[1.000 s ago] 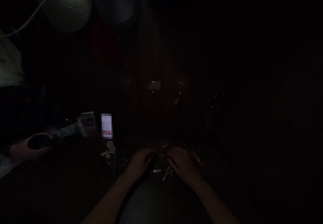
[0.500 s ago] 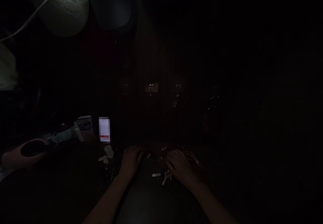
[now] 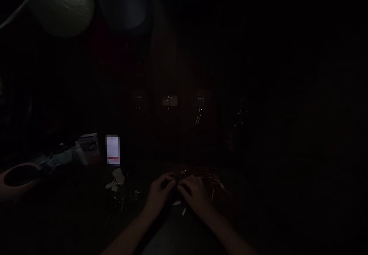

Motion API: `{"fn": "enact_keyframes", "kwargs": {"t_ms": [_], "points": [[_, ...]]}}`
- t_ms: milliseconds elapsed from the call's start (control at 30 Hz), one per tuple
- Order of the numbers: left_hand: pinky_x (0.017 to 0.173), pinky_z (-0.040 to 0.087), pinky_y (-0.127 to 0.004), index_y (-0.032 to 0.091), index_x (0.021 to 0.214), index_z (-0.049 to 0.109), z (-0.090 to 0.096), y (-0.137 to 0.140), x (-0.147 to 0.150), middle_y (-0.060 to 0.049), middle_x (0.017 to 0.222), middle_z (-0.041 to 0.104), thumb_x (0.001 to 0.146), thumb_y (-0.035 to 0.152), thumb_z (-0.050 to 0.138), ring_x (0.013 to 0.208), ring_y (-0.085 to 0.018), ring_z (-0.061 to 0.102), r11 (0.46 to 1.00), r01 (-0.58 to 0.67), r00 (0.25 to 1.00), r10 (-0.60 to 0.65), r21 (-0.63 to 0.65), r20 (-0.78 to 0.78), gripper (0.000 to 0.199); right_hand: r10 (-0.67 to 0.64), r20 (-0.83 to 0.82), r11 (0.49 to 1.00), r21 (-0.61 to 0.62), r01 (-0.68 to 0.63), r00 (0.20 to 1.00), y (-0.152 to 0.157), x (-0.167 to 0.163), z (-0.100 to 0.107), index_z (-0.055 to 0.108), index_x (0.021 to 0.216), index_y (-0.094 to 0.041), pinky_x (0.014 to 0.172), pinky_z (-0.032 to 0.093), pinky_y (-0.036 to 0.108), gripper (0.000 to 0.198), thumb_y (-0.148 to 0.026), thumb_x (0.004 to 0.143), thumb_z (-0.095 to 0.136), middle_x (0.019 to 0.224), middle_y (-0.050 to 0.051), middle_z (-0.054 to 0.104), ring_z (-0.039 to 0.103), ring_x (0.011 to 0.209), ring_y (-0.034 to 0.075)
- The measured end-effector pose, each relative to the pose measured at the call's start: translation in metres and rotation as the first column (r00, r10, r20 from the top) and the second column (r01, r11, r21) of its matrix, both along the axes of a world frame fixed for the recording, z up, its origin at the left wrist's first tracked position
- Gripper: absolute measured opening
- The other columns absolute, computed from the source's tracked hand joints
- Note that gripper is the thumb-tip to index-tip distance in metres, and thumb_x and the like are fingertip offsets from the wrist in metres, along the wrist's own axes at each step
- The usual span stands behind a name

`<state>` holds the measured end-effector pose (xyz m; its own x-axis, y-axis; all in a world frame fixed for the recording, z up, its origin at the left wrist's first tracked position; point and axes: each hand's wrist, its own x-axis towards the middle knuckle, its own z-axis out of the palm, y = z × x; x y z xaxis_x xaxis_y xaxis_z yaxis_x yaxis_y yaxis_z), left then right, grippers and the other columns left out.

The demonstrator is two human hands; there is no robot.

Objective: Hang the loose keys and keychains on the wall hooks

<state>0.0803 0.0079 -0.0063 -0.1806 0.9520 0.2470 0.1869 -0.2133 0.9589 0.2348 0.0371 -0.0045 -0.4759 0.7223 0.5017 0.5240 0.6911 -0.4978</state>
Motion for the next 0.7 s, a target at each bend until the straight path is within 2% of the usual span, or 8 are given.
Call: {"fn": "enact_keyframes", "kwargs": {"t_ms": [167,300,467,567,633,700], "points": [[0.092,0.042,-0.038,0.017,0.069,0.067,0.003,-0.003,0.003,-0.011,0.109,0.067,0.067,0.038,0.066,0.103,-0.028,0.060,0.989,0.097,0.982,-0.076,-0.116,0.172,0.020,-0.082,-0.139,0.987,-0.151,0.061,0.987,0.003,-0.004,-0.002,0.061,0.080,-0.022,0.079,0.039,0.032,0.007,-0.026,0.080,0.056,0.084,0.001,0.065,0.058,0.083,0.018],[0.086,0.047,-0.034,0.015,0.074,0.066,0.002,-0.005,0.004,-0.011,0.114,0.064,0.067,0.043,0.067,0.102,-0.027,0.060,0.966,0.170,0.942,-0.102,-0.193,0.319,0.028,-0.068,-0.267,0.966,-0.259,-0.004,0.961,0.005,-0.006,-0.002,0.061,0.077,-0.021,0.075,0.041,0.028,0.009,-0.029,0.077,0.057,0.080,0.001,0.064,0.058,0.079,0.017],[0.077,0.051,-0.033,0.019,0.109,0.058,0.005,-0.009,0.004,-0.010,0.110,0.064,0.074,0.053,0.058,0.095,-0.022,0.063,0.937,0.232,0.885,-0.093,-0.260,0.456,0.048,-0.105,-0.417,0.895,-0.435,-0.096,0.903,0.002,-0.007,0.009,0.058,0.066,-0.019,0.063,0.041,0.025,0.018,-0.034,0.076,0.055,0.065,-0.002,0.059,0.054,0.066,0.014],[0.078,0.050,-0.034,0.018,0.111,0.058,0.005,-0.009,0.005,-0.011,0.103,0.067,0.076,0.053,0.055,0.089,-0.021,0.065,0.918,0.309,0.840,-0.141,-0.250,0.524,0.050,-0.173,-0.487,0.859,-0.500,-0.111,0.856,0.004,-0.007,0.011,0.057,0.062,-0.019,0.057,0.041,0.024,0.020,-0.036,0.072,0.057,0.058,-0.003,0.055,0.052,0.060,0.014],[0.083,0.048,-0.035,0.016,0.108,0.060,0.004,-0.008,0.005,-0.011,0.101,0.068,0.074,0.047,0.061,0.091,-0.022,0.065,0.901,0.376,0.819,-0.215,-0.214,0.532,0.046,-0.213,-0.531,0.847,-0.520,-0.116,0.820,0.006,-0.007,0.011,0.057,0.060,-0.018,0.056,0.041,0.024,0.023,-0.039,0.069,0.060,0.056,-0.003,0.054,0.051,0.058,0.014],[0.086,0.047,-0.035,0.015,0.105,0.062,0.002,-0.007,0.006,-0.012,0.100,0.069,0.068,0.039,0.070,0.093,-0.023,0.064,0.897,0.389,0.826,-0.240,-0.209,0.510,0.044,-0.248,-0.567,0.845,-0.523,-0.110,0.785,0.009,-0.006,0.010,0.057,0.058,-0.019,0.057,0.041,0.025,0.025,-0.041,0.067,0.062,0.055,-0.003,0.054,0.051,0.057,0.014]]}}
